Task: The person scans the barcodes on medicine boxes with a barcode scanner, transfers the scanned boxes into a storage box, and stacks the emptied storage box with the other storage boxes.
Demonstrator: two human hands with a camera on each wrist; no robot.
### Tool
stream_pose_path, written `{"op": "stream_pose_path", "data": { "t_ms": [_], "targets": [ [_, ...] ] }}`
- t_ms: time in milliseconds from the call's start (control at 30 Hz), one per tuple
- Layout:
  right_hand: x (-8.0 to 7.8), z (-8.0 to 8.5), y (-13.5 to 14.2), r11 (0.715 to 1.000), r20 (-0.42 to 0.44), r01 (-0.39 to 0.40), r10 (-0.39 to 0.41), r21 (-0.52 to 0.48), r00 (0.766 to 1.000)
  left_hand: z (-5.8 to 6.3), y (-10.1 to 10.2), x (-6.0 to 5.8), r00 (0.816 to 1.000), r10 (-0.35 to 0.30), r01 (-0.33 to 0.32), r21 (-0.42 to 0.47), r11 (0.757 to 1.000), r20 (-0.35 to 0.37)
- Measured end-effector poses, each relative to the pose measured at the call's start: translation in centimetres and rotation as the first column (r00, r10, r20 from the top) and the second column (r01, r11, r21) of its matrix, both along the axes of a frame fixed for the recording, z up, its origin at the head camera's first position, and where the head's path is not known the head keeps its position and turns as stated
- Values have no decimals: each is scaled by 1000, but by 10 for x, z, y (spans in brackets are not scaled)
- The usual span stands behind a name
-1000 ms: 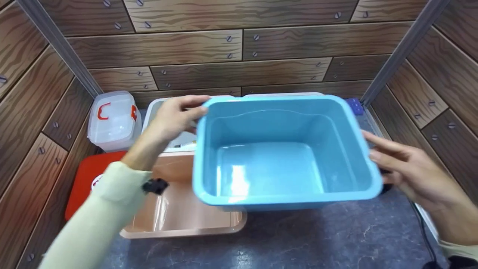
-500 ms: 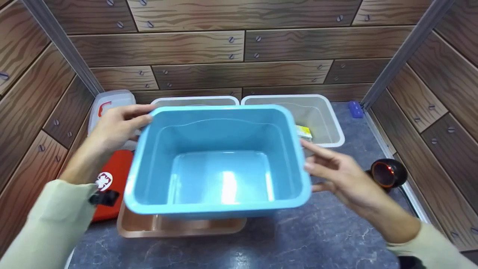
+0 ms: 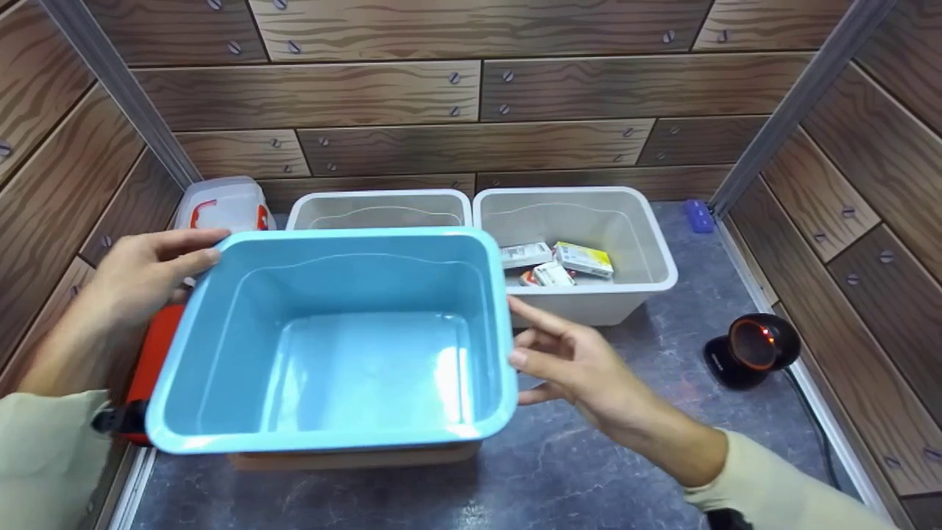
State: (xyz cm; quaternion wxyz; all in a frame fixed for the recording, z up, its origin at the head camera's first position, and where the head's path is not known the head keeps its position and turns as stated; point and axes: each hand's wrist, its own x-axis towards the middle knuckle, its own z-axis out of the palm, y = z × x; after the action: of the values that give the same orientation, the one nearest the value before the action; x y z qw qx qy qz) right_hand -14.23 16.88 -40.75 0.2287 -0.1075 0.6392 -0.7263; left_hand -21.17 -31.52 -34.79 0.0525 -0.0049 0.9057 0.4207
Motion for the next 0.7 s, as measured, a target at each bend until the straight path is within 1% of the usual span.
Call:
{"op": "stream_pose_path", "data": {
  "t_ms": [67, 167, 233, 333, 433, 567, 700],
  "targets": [
    [0, -5, -7, 1000, 2, -14, 14, -2, 1000, -2, -7, 2, 1000, 5, -5, -19, 1000, -5],
    [-1, -13, -16, 1000, 10, -27, 27, 12, 1000, -9, -15, 4, 1000, 2, -2, -42, 999, -2],
    [-1, -18, -19, 999, 18, -27, 26, 26, 1000, -15, -19, 4, 1000, -9, 10, -27, 1000, 16],
    [-2, -27, -21, 999, 30, -22, 21, 40, 999, -28, -20, 3, 999, -36, 37, -14, 999, 32],
    [-3, -38, -24, 999, 46, -16, 14, 51, 999, -43, -20, 2, 997, -56, 57, -22, 998, 54],
    [-4, -53, -25, 997, 75, -11, 5, 77, 997, -62, -19, 0, 994, -60, 63, -31, 998, 90],
    [-5, -65, -24, 995, 88, -7, -2, 98, 996, -76, -16, -5, 993, -69, 72, -26, 997, 91]
  ]
}}
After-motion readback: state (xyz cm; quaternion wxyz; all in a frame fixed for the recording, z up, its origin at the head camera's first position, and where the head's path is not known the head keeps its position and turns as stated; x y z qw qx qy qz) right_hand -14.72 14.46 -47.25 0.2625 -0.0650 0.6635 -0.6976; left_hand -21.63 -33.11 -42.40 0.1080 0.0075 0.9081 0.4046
